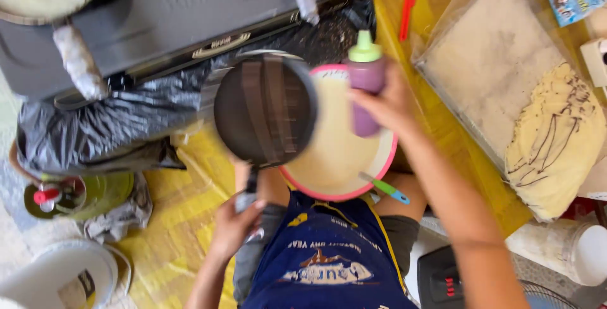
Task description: Cooking and stacking crepes using multiple pans on a gas stove
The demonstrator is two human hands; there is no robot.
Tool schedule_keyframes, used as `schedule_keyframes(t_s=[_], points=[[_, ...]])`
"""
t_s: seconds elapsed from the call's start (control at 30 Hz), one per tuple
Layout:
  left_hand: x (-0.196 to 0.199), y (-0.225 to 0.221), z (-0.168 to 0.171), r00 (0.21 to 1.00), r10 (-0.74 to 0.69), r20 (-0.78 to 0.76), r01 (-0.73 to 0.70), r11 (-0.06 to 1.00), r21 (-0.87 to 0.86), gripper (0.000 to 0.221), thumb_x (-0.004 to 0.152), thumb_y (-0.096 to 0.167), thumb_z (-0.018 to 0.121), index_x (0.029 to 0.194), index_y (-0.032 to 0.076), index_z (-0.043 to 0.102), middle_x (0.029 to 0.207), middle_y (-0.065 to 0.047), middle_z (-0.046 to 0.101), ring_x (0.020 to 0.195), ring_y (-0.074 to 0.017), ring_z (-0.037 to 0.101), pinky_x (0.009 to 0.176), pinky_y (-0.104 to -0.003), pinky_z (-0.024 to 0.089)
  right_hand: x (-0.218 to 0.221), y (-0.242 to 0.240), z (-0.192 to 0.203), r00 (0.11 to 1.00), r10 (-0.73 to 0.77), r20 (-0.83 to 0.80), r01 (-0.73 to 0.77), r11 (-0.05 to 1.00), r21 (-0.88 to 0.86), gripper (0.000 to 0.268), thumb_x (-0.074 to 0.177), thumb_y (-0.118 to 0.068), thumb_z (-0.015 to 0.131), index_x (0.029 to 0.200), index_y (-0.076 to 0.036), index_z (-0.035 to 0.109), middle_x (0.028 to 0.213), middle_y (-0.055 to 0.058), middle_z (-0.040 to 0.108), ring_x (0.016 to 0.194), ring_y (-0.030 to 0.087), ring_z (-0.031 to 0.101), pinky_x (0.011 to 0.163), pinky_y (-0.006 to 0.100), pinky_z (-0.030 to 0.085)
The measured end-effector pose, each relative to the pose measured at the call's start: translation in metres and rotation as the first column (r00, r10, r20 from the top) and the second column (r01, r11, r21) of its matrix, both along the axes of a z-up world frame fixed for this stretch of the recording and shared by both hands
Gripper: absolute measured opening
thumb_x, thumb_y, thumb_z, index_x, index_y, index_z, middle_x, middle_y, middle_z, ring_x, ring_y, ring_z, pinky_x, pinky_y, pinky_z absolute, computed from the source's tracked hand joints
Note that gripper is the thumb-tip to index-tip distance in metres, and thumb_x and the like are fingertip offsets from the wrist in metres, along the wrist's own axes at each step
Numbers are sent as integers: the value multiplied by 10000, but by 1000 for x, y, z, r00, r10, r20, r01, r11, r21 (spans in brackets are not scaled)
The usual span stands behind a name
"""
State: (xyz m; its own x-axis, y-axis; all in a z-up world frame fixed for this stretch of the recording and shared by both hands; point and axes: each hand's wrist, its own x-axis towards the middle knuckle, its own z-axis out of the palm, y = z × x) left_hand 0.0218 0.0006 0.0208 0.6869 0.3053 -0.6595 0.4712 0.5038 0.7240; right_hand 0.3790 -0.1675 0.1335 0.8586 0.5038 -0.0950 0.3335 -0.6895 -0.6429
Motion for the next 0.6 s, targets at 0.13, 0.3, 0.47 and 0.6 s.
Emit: schedule_keyframes(t_s=[0.13, 0.3, 0.47, 0.6], points=[[-68, 43, -10, 934, 349, -75, -309, 895, 322, 176, 879, 59, 752, 960, -64, 655, 627, -148, 617, 468, -239, 582, 413, -324, 436, 3, 117, -108, 979, 171, 112, -204, 792, 576, 907, 735, -50, 902, 1424, -58, 313, 1331, 208, 562, 1178, 346, 674, 1019, 444, 569], [-89, 43, 6, 915, 399, 56, -375, 791, 483, 162, 880, 24, 738, 950, -96, 654, 585, -171, 632, 446, -239, 601, 449, -321, 506, -5, 186, -160, 987, 114, 114, -158, 824, 545, 1026, 717, -169, 935, 1497, -25, 286, 1421, 229, 543, 1254, 349, 645, 1053, 397, 549], [-72, 16, -23, 938, 335, 84, -345, 908, 237, 204, 855, 9, 738, 1016, -64, 635, 678, -167, 666, 495, -245, 630, 482, -354, 562, -16, 83, -145, 976, 215, 21, -211, 932, 295, 1239, 697, -363, 962, 1582, 55, 202, 1643, 325, 243, 1536, 421, 279, 1253, 466, 262], [-15, -5, 22, 991, 46, -126, -11, 965, 263, 219, 844, 138, 787, 899, -62, 714, 588, -120, 651, 472, -197, 576, 464, -310, 473, -78, -166, -297, 960, 267, 81, -257, 959, -118, 315, 941, -311, 496, 1114, -52, 546, 999, 105, 615, 932, 295, 548, 916, 445, 377]])
